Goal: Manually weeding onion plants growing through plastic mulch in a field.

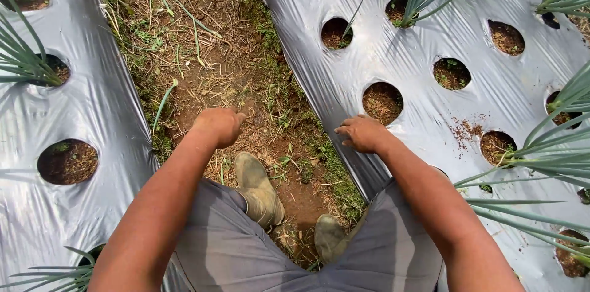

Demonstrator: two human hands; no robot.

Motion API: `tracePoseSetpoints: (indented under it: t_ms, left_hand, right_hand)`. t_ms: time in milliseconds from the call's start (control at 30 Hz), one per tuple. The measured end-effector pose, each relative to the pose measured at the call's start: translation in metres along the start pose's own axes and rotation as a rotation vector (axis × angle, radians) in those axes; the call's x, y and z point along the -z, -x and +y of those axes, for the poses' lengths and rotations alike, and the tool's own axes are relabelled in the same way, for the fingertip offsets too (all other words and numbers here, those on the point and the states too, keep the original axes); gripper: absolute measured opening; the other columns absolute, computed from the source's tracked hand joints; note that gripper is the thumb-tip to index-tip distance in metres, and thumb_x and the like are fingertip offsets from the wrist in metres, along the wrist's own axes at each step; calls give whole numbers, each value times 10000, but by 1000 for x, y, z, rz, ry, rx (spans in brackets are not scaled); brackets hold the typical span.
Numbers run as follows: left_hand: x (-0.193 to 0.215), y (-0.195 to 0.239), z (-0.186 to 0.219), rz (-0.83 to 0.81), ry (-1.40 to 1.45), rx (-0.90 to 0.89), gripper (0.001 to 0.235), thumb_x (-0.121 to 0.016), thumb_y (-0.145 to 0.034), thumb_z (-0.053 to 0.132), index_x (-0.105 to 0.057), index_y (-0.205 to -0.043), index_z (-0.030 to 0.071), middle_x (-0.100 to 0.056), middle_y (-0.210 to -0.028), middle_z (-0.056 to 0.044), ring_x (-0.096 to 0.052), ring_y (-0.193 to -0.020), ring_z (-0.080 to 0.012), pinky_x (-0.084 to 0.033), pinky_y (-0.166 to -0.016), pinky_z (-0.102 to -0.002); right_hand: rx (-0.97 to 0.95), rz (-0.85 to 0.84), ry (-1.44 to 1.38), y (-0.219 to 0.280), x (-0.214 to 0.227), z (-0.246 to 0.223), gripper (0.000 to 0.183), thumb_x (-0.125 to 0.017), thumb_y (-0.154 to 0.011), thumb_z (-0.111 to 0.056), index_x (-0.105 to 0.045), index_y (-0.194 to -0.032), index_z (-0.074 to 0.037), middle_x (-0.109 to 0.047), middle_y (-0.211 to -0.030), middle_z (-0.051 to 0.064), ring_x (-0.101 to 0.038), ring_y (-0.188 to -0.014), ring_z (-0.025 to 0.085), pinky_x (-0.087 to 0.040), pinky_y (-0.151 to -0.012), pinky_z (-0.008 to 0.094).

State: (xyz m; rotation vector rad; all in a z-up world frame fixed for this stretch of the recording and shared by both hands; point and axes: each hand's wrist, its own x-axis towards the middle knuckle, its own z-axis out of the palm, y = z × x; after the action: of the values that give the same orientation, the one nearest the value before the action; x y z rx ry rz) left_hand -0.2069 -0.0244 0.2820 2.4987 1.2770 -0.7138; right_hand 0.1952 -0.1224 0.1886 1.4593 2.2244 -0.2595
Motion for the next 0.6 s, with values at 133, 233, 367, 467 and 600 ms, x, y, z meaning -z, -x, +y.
tracePoseSetpoints:
  t_ms: [133, 233, 367, 467, 600]
  left_hand:
    - [10, 78, -15, 177, 310, 45, 324, -550, -1032, 275, -704, -1300, 175, -676, -1311, -175, -650, -1244, -397, -517, -1074, -546]
    - [0, 101, -33, 426, 950, 151, 272, -649, -993, 199, -746, -1197, 48, -726, -1134, -231, -674, -1142, -427, -499, -1019, -560]
    - [-33, 116, -37, 698, 1318, 401, 171, -701, -965, 367, -767, -1079, 259, -720, -854, -11, -667, -864, -166, -522, -850, -375]
    - [-126, 98, -44, 751, 1547, 527, 158, -751, -939, 365, -746, -991, 216, -715, -784, -30, -650, -807, -178, -503, -831, -366]
    - [-455, 8, -45, 630, 1740, 560, 558, -662, -950, 309, -596, -1470, 117, -673, -1289, -148, -645, -1150, -369, -509, -903, -556]
  right_hand:
    - [32, 52, -137, 17, 33, -16, 425, -610, -953, -460, -643, -1332, -272, -692, -1281, 54, -660, -1238, 293, -508, -1059, 478]
    - [-4, 51, -234, 37, 67, -29, 424, -616, -955, -423, -656, -1325, -220, -705, -1244, 114, -676, -1197, 353, -534, -1021, 489]
    - [-40, 83, -282, 48, 98, -27, 402, -627, -954, -394, -674, -1301, -197, -715, -1221, 141, -680, -1197, 364, -545, -1011, 469]
    - [-123, 150, -285, 44, 120, -12, 401, -634, -960, -417, -687, -1305, -219, -720, -1235, 115, -690, -1190, 335, -545, -1008, 439]
    - [-177, 115, -286, 39, 127, 11, 535, -555, -983, -498, -553, -1460, -254, -624, -1376, 102, -609, -1220, 342, -500, -950, 504]
